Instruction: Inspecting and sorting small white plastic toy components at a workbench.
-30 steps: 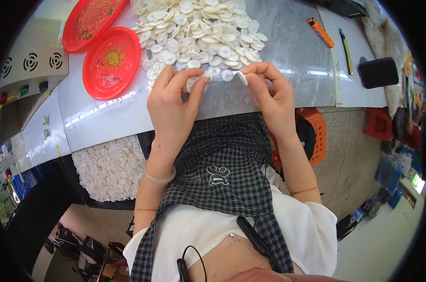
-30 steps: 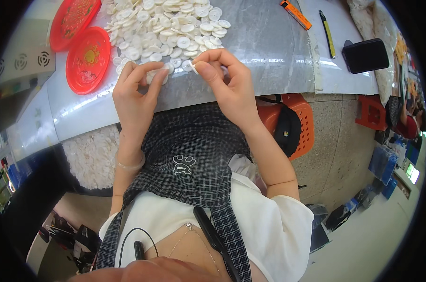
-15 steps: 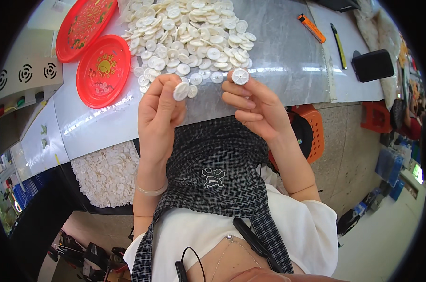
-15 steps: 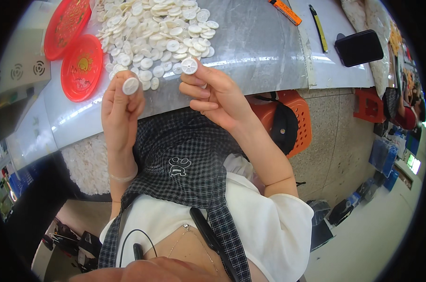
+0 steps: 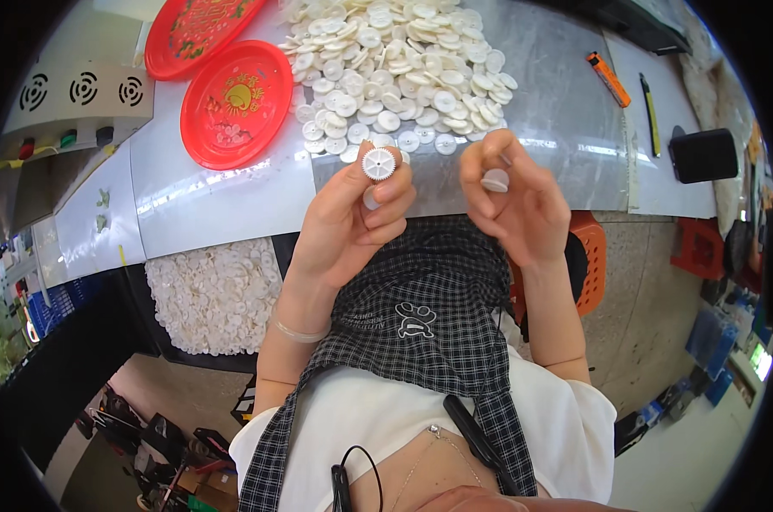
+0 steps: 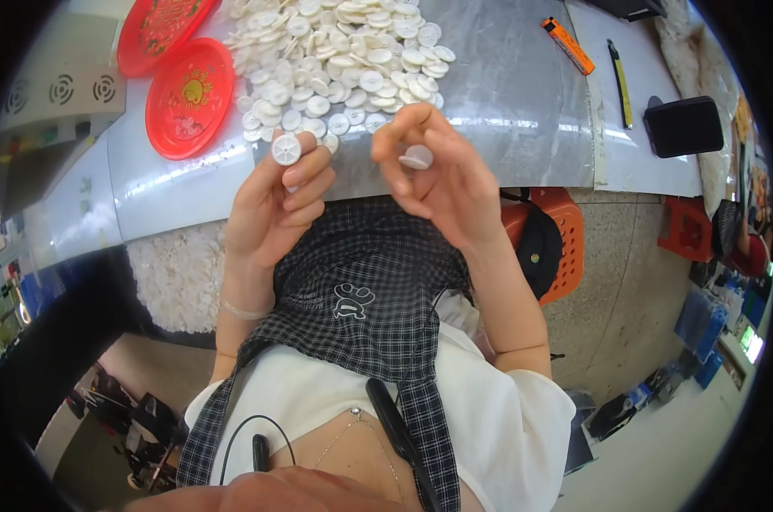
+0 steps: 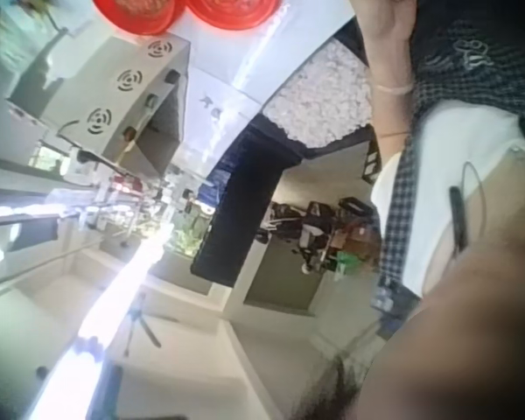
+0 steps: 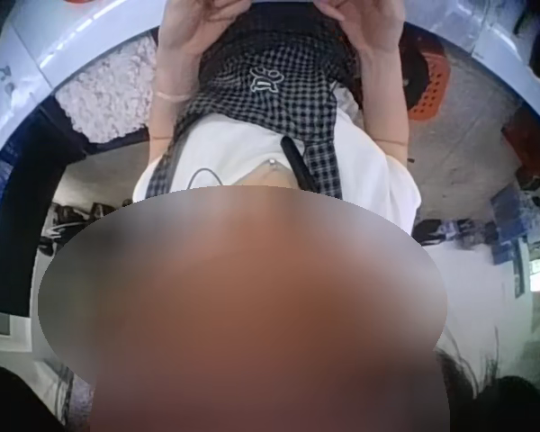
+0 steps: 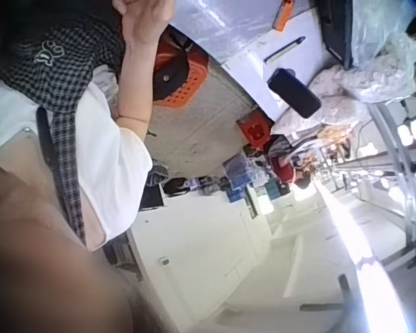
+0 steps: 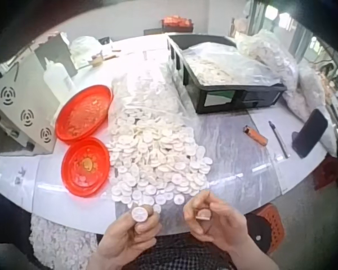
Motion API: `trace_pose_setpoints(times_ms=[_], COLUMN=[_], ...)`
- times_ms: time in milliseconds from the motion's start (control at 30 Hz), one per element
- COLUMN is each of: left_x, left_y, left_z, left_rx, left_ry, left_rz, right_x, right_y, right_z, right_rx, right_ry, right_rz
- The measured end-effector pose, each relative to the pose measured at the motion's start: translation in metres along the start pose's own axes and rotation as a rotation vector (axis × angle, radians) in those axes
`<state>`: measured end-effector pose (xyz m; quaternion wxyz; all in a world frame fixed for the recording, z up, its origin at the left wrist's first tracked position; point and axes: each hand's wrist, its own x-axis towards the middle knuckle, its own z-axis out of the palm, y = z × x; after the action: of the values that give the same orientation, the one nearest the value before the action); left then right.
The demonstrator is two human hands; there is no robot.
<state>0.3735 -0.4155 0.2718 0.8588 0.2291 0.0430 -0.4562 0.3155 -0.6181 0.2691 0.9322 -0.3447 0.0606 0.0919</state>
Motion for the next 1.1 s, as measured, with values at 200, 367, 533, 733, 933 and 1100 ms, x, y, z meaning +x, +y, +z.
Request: trace_pose_setpoints(times_ms=[200, 367, 533, 733, 933, 1100], left_x=[-0.002, -0.006, 0.002, 0.006, 0.01, 0.006], left_y=[0.001, 0.018, 0.007, -0.004, -0.008, -0.005], left_z=[0.019, -0.002, 0.01, 0.005, 0.006, 0.011], left_rx=[0.195, 0.526, 1.471, 1.915, 1.926, 1.752], left_ry=[0.154, 0.178, 0.536, 0.52, 0.531, 0.481], left_rz=[0.199, 0.46, 0.647, 0.635, 0.582, 0.534], right_x=[0.008, 0.016, 0.021, 0.013, 0.007, 0.008], right_y=[-0.001, 0.005, 0.013, 0.01, 0.005, 0.007], right_z=[-0.007, -0.003, -0.008, 0.0, 0.002, -0.002], right_rx=[-1.005, -1.522, -1.695, -1.325, 0.165, 0.404], right_ry=[0.288, 0.284, 0.281, 0.259, 0.051, 0.0], right_rz=[-0.457, -0.581, -0.625, -0.51, 0.19, 0.253])
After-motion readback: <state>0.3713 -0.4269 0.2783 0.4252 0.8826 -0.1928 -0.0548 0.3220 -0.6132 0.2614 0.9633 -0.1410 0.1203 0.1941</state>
